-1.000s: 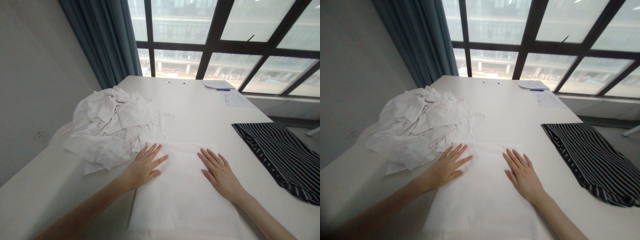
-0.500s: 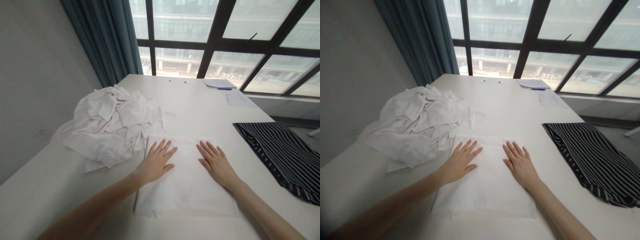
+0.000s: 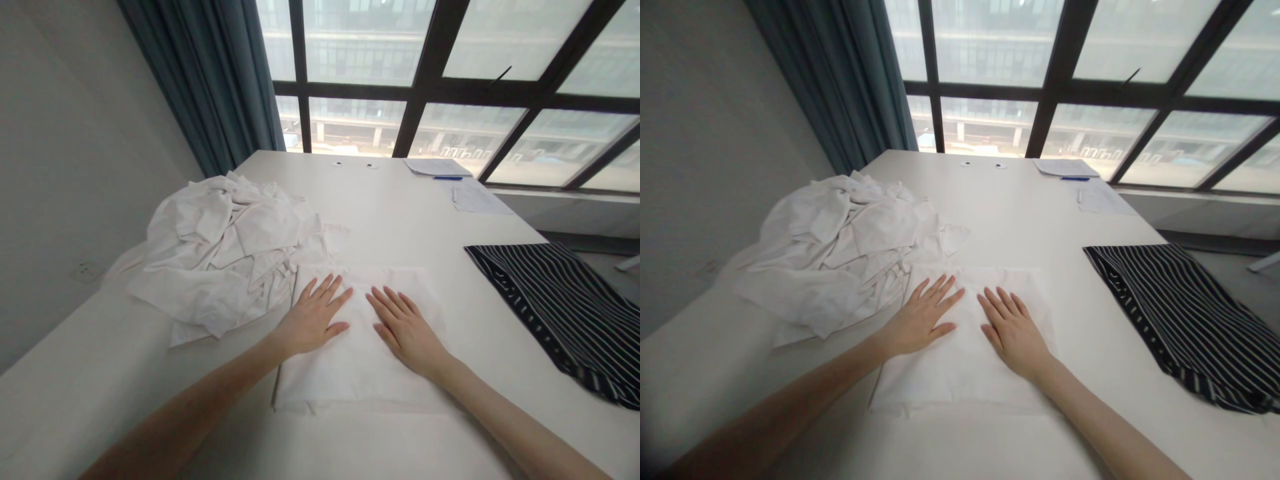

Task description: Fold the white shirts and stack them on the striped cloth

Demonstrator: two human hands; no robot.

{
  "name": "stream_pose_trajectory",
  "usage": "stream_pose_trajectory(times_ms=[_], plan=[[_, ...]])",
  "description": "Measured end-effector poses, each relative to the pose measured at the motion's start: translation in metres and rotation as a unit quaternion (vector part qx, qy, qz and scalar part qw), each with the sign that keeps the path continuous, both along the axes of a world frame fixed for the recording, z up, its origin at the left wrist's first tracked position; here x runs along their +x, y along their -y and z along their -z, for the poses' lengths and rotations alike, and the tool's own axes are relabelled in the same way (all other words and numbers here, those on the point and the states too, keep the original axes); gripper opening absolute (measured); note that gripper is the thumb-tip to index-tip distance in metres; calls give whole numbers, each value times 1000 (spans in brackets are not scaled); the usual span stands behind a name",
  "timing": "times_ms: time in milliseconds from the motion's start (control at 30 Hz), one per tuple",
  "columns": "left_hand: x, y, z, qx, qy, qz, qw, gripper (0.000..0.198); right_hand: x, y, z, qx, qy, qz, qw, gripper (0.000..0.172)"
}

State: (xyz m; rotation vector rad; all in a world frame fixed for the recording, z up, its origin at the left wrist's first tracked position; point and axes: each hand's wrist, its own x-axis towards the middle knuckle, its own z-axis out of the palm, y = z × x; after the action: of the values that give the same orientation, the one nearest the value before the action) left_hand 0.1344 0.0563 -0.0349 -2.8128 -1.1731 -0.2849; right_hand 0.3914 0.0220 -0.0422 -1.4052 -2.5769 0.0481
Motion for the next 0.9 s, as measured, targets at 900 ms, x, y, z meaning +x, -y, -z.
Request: stream_pose_trajectory(times_ms=[900], plan=[[-21,-23,7,-38,113,-70,990,48,-28,57,-20,25,-117,-257,959,29]])
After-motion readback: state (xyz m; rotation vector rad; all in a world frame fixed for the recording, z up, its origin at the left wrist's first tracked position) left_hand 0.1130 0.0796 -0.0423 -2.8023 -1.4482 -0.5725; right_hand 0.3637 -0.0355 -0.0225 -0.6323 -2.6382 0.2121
